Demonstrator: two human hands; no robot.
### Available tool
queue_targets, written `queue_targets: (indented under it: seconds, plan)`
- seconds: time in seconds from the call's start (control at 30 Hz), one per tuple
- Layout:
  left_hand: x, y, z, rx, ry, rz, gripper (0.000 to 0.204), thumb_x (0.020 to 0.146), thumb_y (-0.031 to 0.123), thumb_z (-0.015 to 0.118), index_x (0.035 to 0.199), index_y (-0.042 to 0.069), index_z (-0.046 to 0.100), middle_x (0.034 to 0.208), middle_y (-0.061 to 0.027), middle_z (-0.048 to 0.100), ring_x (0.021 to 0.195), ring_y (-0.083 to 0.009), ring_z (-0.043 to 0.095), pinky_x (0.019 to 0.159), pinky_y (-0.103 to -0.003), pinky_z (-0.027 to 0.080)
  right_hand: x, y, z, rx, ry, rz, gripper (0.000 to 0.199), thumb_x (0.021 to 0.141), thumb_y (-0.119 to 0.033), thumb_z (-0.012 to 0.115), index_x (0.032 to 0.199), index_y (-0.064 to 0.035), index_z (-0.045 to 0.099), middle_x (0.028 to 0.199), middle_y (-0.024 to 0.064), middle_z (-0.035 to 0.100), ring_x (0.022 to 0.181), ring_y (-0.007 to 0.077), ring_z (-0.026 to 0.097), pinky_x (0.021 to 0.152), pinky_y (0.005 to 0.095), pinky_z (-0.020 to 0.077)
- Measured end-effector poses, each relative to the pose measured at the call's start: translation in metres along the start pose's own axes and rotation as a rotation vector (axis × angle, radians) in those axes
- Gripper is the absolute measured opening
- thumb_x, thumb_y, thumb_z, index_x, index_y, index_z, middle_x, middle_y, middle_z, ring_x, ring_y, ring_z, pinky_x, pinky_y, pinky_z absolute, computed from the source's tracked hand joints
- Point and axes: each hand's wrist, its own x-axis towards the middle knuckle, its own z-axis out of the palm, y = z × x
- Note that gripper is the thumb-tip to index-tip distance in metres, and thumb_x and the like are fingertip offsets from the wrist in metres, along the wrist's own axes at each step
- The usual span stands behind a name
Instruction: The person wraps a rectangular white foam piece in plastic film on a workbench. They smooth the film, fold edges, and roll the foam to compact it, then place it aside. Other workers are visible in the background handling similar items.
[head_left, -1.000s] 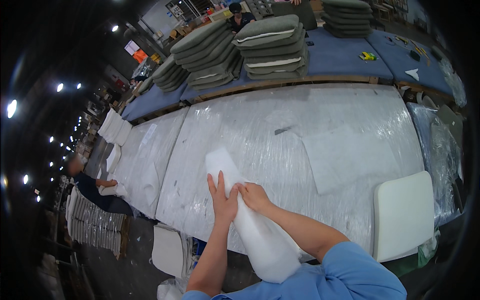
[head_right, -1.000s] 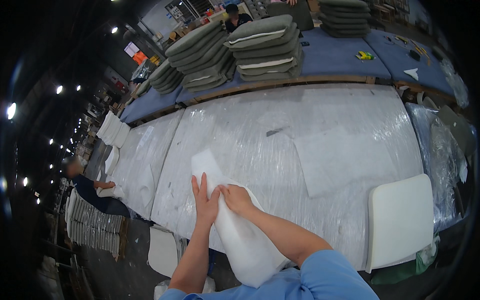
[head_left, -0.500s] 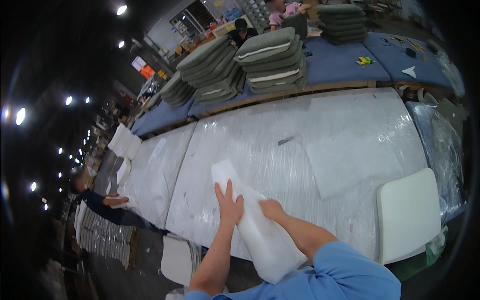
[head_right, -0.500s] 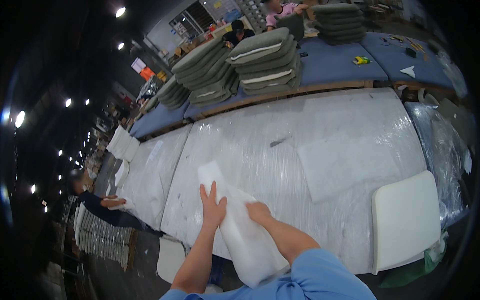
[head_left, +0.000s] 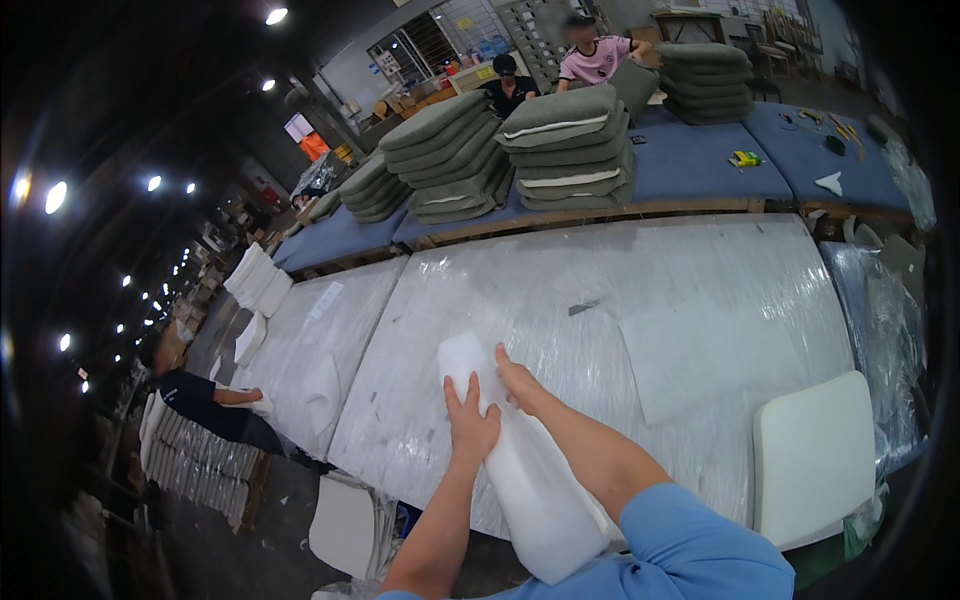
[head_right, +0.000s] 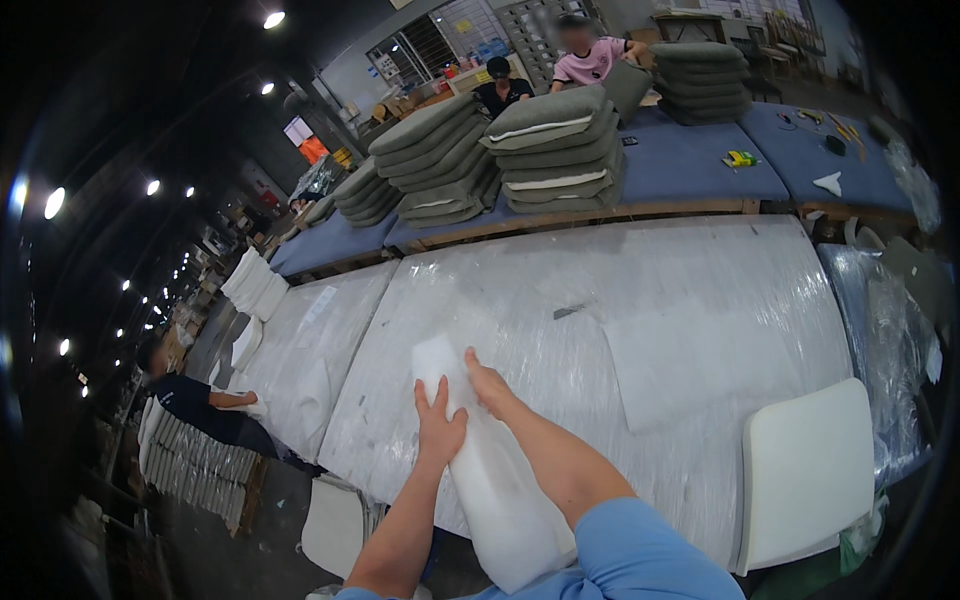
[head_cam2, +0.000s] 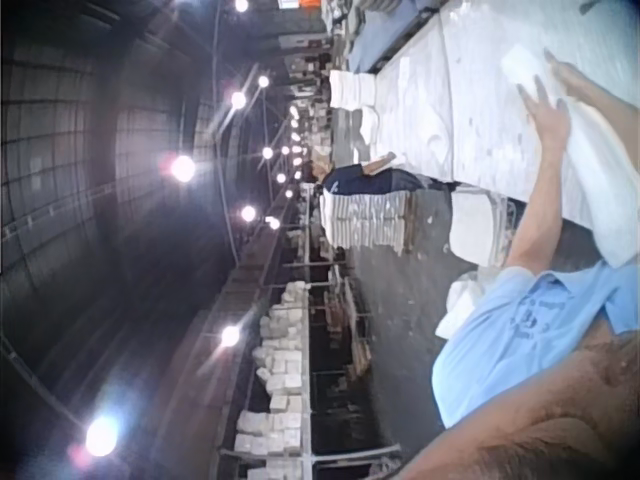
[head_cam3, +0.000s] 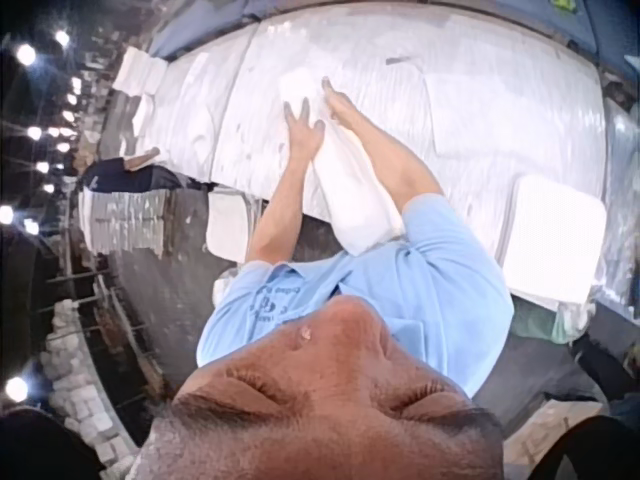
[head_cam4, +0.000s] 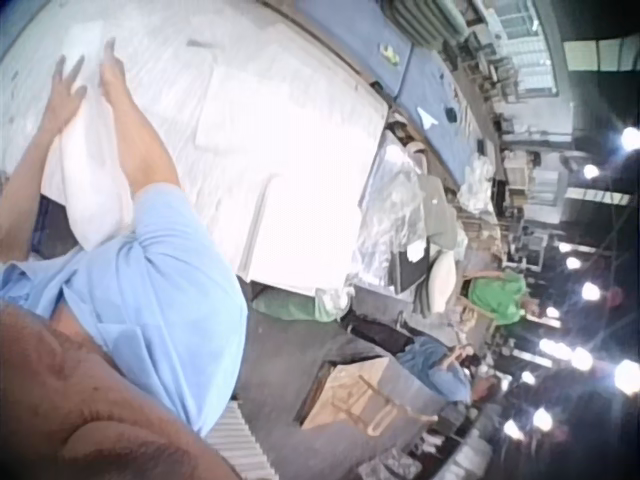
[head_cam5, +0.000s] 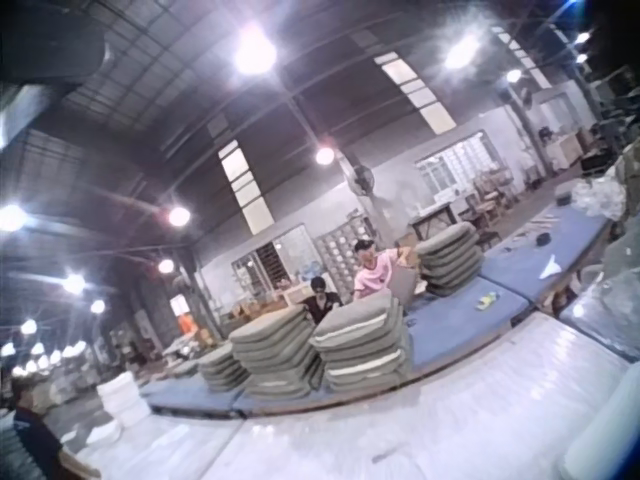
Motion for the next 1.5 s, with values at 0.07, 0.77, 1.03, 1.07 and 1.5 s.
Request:
queue_targets:
  seconds: [0.07, 0.77, 1.03, 1.07, 1.5]
  plan:
    - [0.001, -0.001, 0.001, -0.002, -0.006, 0.007, 0.077, 0.091, 0.022, 0.066, 0.162, 0.009, 0.038, 0.17, -0.0285, 0.0, 0.158, -0.046, 0.015, 0.124, -0.046, 0.031, -0.002, -0.012, 0.025, -0.149, -0.027, -0.189, 0.065, 0.102, -0.058, 0.054, 0.107, 0.0036, 0.074, 0.093, 0.0175, 0.073, 0.08, 0.0257, 0.067, 0.077, 0.0412, 0.0516]
    - [0.068, -0.044, -0.002, 0.058, -0.058, 0.008, 0.059, 0.098, 0.02, 0.06, 0.153, 0.001, 0.049, 0.165, -0.0214, 0.032, 0.155, -0.0355, 0.029, 0.126, -0.041, 0.028, 0.026, 0.042, 0.022, -0.556, 0.022, -0.32, 0.061, 0.104, -0.05, 0.05, 0.105, 0.004, 0.077, 0.107, 0.031, 0.073, 0.106, 0.0427, 0.071, 0.095, 0.0473, 0.0525]
    - [0.065, -0.033, -0.002, -0.035, 0.02, 0.022, 0.063, 0.095, 0.016, 0.057, 0.154, -0.003, 0.045, 0.163, -0.0281, 0.034, 0.152, -0.0421, 0.032, 0.126, -0.044, 0.028, 0.03, 0.172, -0.06, -0.756, 0.123, -0.142, 0.047, 0.103, -0.039, 0.053, 0.119, 0.0011, 0.072, 0.121, 0.0295, 0.069, 0.117, 0.0438, 0.065, 0.1, 0.047, 0.0512]
    - [0.07, -0.024, 0.001, -0.047, 0.014, 0.032, 0.063, 0.095, 0.016, 0.057, 0.154, -0.003, 0.045, 0.163, -0.028, 0.034, 0.152, -0.0421, 0.032, 0.126, -0.044, 0.028, 0.032, 0.18, -0.064, -0.754, 0.206, -0.182, 0.045, 0.102, -0.037, 0.053, 0.117, 0.0012, 0.073, 0.118, 0.0284, 0.07, 0.115, 0.0439, 0.066, 0.099, 0.0469, 0.0514]
    - [0.065, -0.031, 0.003, 0.046, 0.036, 0.071, 0.06, 0.094, 0.016, 0.056, 0.151, -0.002, 0.05, 0.16, -0.028, 0.039, 0.149, -0.0411, 0.037, 0.124, -0.045, 0.031, 0.049, -0.004, 0.033, -0.346, -0.054, -0.189, 0.068, 0.103, -0.059, 0.046, 0.111, 0.0011, 0.076, 0.109, 0.0237, 0.075, 0.109, 0.0376, 0.07, 0.097, 0.045, 0.0513]
